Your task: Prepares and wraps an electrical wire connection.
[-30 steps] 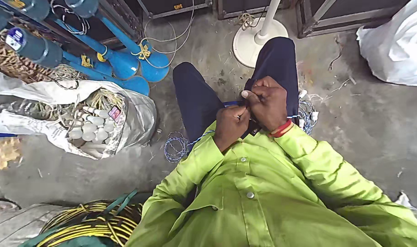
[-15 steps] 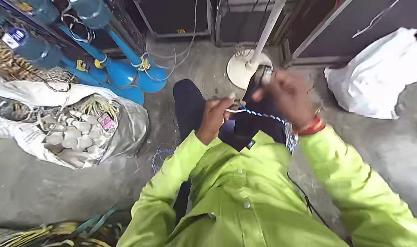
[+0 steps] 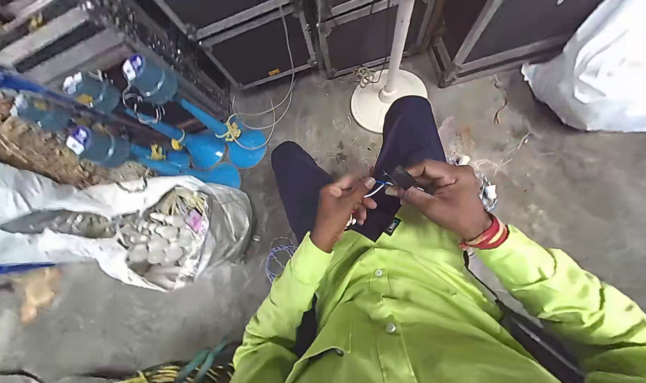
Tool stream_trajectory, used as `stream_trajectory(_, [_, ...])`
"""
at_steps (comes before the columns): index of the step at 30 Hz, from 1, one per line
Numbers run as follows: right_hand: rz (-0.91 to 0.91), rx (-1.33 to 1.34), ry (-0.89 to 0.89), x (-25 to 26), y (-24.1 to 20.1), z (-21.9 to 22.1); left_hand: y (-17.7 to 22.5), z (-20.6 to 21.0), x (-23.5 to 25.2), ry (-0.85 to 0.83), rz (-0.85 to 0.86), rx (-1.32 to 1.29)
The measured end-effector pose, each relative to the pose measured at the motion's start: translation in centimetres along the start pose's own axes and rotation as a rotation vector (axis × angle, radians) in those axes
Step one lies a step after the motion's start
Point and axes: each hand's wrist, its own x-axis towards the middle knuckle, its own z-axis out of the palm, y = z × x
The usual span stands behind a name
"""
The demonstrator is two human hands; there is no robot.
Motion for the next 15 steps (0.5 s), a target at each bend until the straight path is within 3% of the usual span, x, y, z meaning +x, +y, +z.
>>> stream_trajectory(3, [0.036, -0.036, 0.0, -0.5, -0.2, 0.2, -0.2, -0.5, 0.4, -0.006, -0.016, 0.106])
stream_trajectory(6, [0.102, -0.015, -0.02, -0.7, -0.6, -0.2, -1.3, -0.4, -0.2, -0.013, 0.285, 0.278])
stream_trajectory(8, [0.108, 0.036, -0.06, -0.5, -0.7, -0.5, -1.4, -0.7, -0.6, -0.072, 0.369, 0.372])
stream_trajectory(12, [-0.028, 0.06, -0.204, 0.2, -0.5, -1.5, -0.4, -1.5, -0.9, -0.245, 0.156, 0.351])
stream_trajectory(15, [-0.155, 0.08, -0.279, 0.7, -0.1, -3.0, 0.1, -1.0, -1.1, -0.235, 0.067, 0.254])
